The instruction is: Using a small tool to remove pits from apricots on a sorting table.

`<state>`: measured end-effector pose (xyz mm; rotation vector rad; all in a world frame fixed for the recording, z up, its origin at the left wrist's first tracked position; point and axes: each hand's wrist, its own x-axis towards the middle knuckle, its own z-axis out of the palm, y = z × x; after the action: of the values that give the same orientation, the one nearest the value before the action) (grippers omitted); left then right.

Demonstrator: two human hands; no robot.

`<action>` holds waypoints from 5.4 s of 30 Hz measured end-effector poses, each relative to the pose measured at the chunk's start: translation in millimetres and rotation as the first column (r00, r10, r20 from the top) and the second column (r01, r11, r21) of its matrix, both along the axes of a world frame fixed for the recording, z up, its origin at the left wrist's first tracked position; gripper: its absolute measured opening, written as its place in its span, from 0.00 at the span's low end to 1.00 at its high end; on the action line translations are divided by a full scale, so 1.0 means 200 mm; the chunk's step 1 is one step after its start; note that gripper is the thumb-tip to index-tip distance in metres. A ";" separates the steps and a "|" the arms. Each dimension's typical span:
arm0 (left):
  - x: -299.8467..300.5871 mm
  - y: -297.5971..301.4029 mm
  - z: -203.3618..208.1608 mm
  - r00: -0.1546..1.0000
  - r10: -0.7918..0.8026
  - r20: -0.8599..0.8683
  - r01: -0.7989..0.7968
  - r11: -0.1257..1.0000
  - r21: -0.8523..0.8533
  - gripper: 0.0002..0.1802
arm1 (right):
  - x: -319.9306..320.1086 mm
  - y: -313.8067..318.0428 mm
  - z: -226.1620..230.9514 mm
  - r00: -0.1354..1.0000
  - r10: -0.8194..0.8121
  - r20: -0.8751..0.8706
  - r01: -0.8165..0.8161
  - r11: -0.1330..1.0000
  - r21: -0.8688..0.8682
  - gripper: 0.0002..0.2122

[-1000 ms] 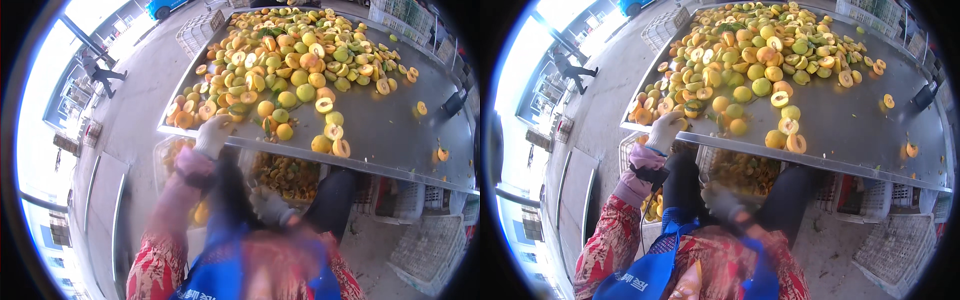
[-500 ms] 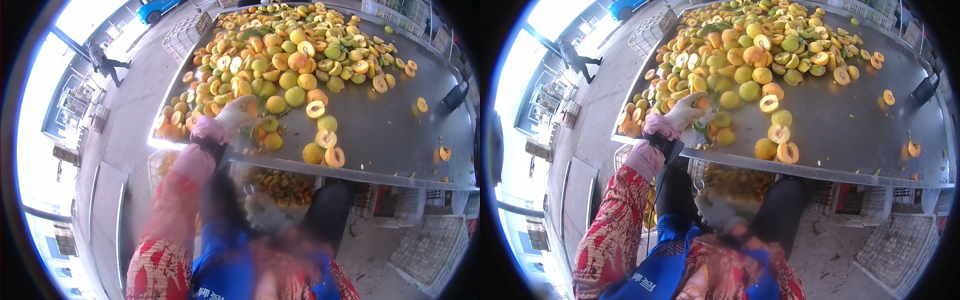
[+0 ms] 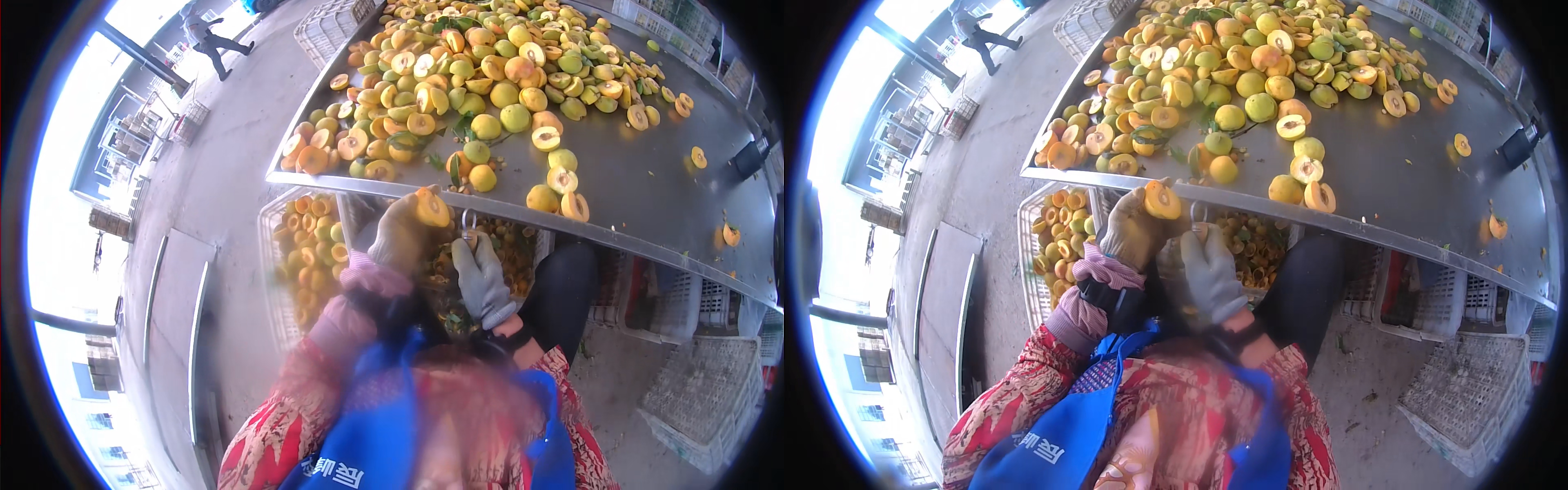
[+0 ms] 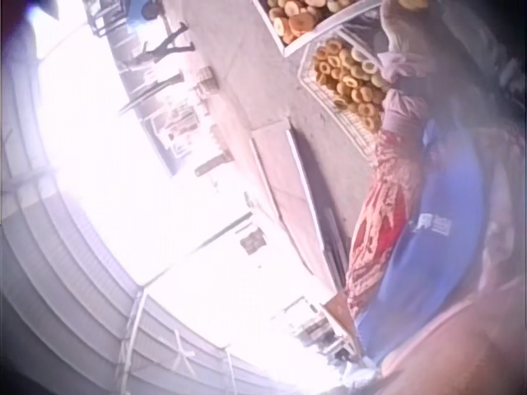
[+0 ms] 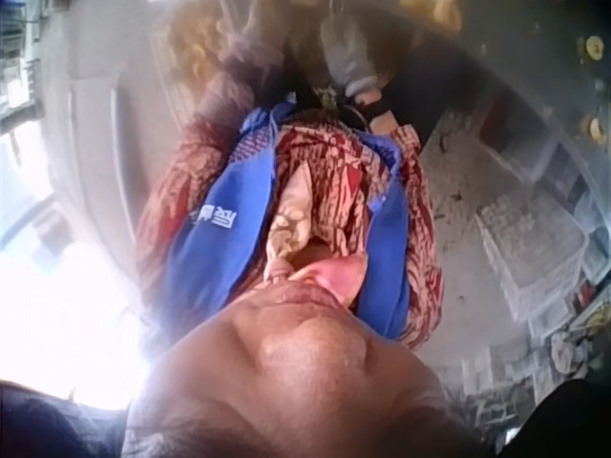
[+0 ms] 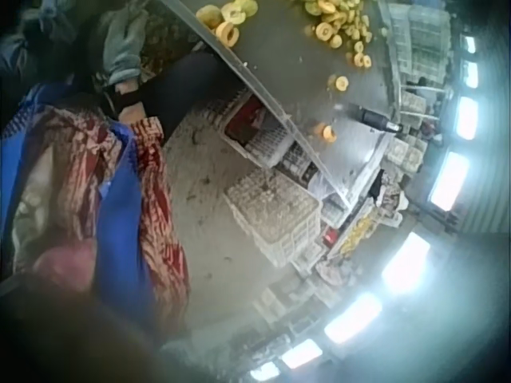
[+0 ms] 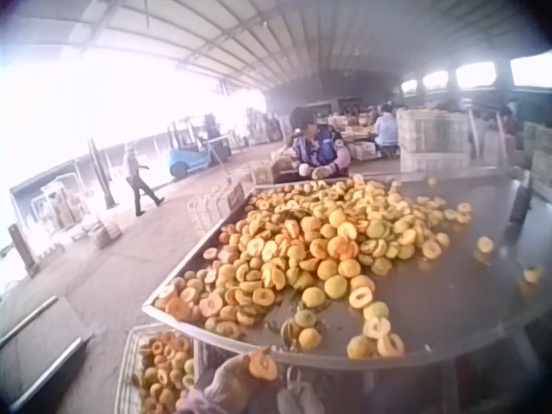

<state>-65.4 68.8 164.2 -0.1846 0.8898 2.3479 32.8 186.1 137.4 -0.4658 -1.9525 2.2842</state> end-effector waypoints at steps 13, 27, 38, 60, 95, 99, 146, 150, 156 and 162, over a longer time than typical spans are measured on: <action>0.14 -0.04 -0.16 0.994 0.099 0.054 -0.091 0.986 -0.139 0.22 | -0.04 0.02 -0.04 0.979 -0.082 -0.187 0.146 0.923 0.357 0.10; 0.12 0.00 -0.25 0.994 -0.109 0.033 0.112 0.890 -0.441 0.19 | -0.11 0.04 -0.15 0.913 0.190 -0.361 0.117 0.726 0.677 0.09; 0.05 -0.03 -0.34 0.939 0.253 0.232 -0.224 0.964 -0.146 0.20 | 0.07 -0.06 -0.13 0.960 0.207 0.187 -0.250 0.936 0.248 0.12; 0.04 0.07 -0.39 0.948 0.319 0.002 -0.313 0.929 -0.199 0.20 | -0.06 -0.12 -0.23 0.983 0.117 0.144 -0.169 0.882 0.440 0.13; 0.11 0.02 -0.26 0.992 -0.109 -0.061 0.032 0.695 -0.718 0.11 | -0.02 0.15 -0.08 0.560 0.727 0.397 -0.524 0.682 -0.511 0.12; 0.09 0.03 -0.24 0.977 -0.136 -0.163 0.007 0.789 -0.615 0.12 | 0.01 0.14 -0.03 0.691 0.683 0.236 -0.424 0.647 -0.634 0.09; -0.36 -0.12 0.24 0.555 -0.690 -0.465 -0.371 0.295 -0.880 0.10 | 0.00 0.03 -0.09 0.991 -0.062 0.122 0.114 0.868 -0.484 0.08; -0.16 -0.06 0.24 0.147 -0.876 -0.460 -0.474 0.346 -0.810 0.17 | 0.02 0.04 -0.21 0.992 -0.114 0.054 0.124 0.950 -0.288 0.07; -0.52 0.02 0.18 0.374 -0.895 -0.242 -0.633 -0.056 -0.772 0.25 | 0.01 0.07 -0.18 0.972 -0.088 0.220 0.177 0.886 -0.428 0.08; -0.76 0.08 0.08 0.241 -0.942 0.233 -0.590 -0.333 -0.735 0.25 | -0.01 0.04 -0.06 0.962 -0.037 0.271 0.171 0.853 -0.494 0.10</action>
<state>-217.1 85.6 180.7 0.9308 2.6629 -0.2473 31.8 193.9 125.1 -0.9285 -1.3171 2.7732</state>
